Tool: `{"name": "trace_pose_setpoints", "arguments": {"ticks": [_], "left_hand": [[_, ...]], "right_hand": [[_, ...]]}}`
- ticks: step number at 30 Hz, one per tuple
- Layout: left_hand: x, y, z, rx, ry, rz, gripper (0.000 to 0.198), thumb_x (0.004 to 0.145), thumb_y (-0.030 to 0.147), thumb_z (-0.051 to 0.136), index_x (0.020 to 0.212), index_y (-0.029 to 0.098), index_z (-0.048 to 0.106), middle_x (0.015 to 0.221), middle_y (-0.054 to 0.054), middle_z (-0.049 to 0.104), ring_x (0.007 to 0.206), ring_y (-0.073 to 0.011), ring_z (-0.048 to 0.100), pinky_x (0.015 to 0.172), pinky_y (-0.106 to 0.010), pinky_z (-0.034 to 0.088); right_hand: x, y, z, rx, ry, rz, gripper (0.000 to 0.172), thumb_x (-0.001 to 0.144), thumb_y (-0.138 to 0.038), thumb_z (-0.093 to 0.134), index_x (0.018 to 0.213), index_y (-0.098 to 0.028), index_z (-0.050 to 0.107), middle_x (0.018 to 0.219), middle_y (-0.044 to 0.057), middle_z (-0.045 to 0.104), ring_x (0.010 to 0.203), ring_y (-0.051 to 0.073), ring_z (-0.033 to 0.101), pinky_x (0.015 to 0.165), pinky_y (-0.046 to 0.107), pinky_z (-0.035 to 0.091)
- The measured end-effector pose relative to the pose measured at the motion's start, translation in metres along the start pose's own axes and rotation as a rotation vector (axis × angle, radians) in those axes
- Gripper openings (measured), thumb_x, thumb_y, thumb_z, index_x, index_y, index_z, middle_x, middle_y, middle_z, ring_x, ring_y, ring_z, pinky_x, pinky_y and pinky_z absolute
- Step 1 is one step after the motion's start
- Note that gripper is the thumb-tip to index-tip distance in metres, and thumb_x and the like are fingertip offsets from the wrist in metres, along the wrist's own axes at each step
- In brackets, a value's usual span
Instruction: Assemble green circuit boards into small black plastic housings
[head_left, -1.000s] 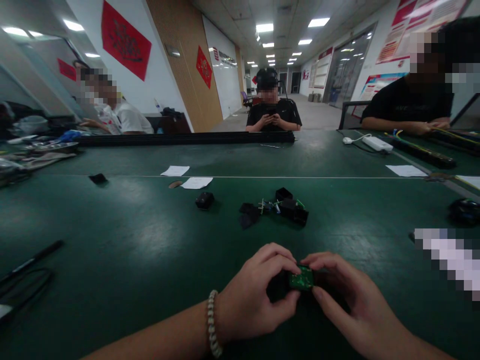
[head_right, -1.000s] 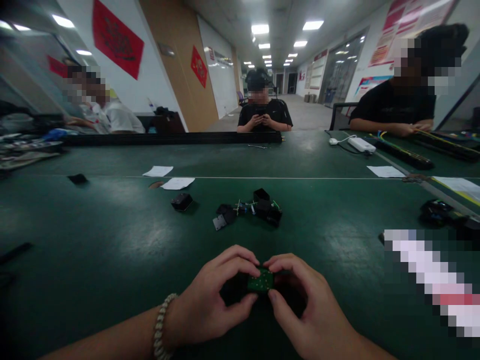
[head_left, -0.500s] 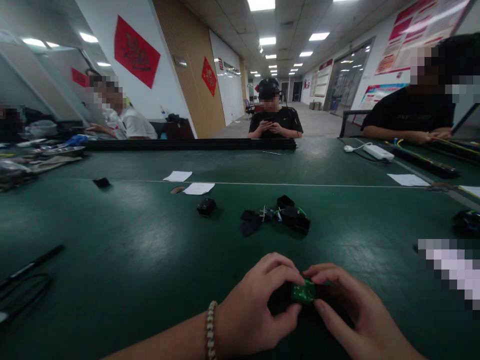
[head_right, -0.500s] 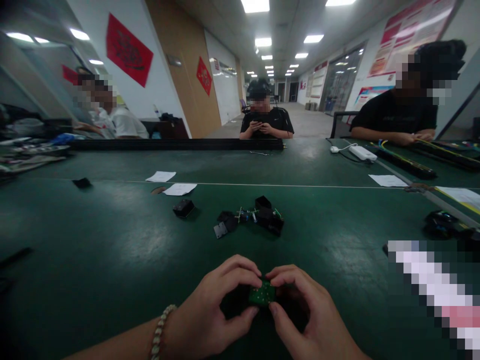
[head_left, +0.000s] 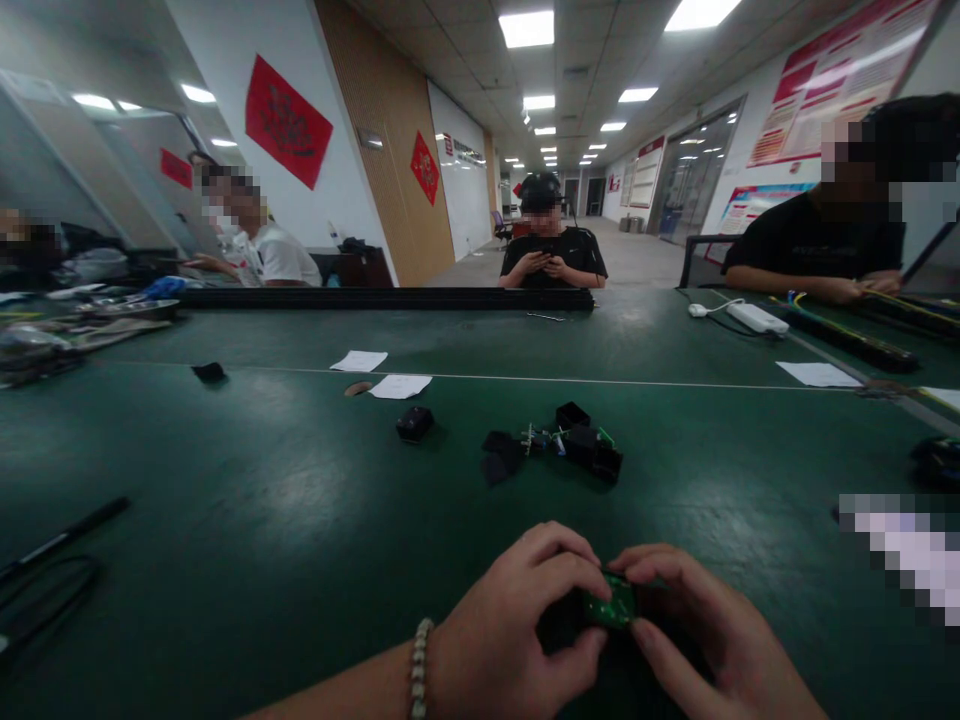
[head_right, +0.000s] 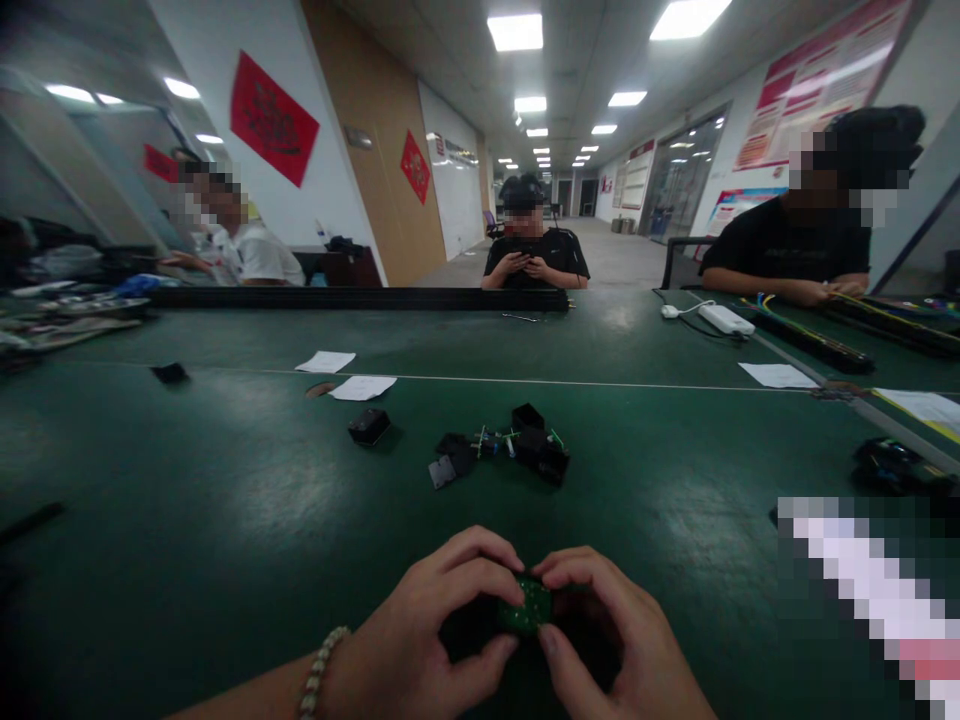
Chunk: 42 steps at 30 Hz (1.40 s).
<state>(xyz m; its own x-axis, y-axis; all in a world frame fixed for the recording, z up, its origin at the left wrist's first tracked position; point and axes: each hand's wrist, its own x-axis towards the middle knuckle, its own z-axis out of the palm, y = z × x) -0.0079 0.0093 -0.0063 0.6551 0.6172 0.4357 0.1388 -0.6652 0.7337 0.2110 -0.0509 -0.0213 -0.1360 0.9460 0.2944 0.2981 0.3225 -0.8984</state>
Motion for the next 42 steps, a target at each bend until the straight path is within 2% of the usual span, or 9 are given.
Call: {"name": "trace_pose_setpoints", "arguments": {"ticks": [6,13,18,31,42], "left_hand": [[0.001,-0.001,-0.001,0.009,0.015,0.005,0.037,0.077,0.005,0.072,0.11,0.02,0.065,0.116,-0.008,0.066,0.103,-0.0204,0.067,0.089,-0.033,0.059],[0.001,0.0,-0.002,0.014,0.008,0.01,0.035,0.079,0.005,0.072,0.11,0.02,0.065,0.118,-0.009,0.065,0.107,-0.0203,0.067,0.092,-0.033,0.058],[0.002,0.001,-0.003,0.009,0.014,0.015,0.035,0.078,0.006,0.072,0.109,0.019,0.064,0.117,-0.008,0.066,0.108,-0.0211,0.067,0.094,-0.035,0.057],[0.001,-0.003,-0.001,-0.004,-0.001,-0.005,0.038,0.078,0.008,0.072,0.114,0.017,0.065,0.115,-0.011,0.067,0.106,-0.0219,0.067,0.092,-0.035,0.058],[0.001,-0.001,0.001,-0.013,0.017,0.018,0.039,0.077,0.007,0.072,0.115,0.015,0.068,0.113,-0.011,0.067,0.099,-0.0197,0.069,0.084,-0.03,0.06]], "right_hand": [[0.001,-0.004,0.001,-0.041,0.033,-0.039,0.041,0.082,-0.006,0.068,0.117,-0.026,0.068,0.11,0.006,0.078,0.099,0.022,0.08,0.084,0.029,0.068],[0.003,-0.008,0.0,-0.094,0.054,-0.098,0.035,0.082,-0.007,0.069,0.11,-0.028,0.067,0.112,0.005,0.077,0.103,0.021,0.079,0.084,0.026,0.067],[0.0,-0.007,0.001,-0.08,0.048,-0.097,0.04,0.083,-0.006,0.069,0.116,-0.029,0.064,0.115,0.005,0.075,0.107,0.021,0.078,0.087,0.026,0.067],[0.002,0.0,0.001,-0.091,0.03,-0.074,0.032,0.082,-0.007,0.068,0.107,-0.027,0.067,0.11,0.004,0.077,0.096,0.02,0.081,0.081,0.026,0.068],[-0.002,0.007,0.001,-0.049,0.011,-0.039,0.041,0.085,-0.006,0.067,0.117,-0.03,0.066,0.115,0.003,0.077,0.102,0.02,0.079,0.088,0.026,0.067]]}}
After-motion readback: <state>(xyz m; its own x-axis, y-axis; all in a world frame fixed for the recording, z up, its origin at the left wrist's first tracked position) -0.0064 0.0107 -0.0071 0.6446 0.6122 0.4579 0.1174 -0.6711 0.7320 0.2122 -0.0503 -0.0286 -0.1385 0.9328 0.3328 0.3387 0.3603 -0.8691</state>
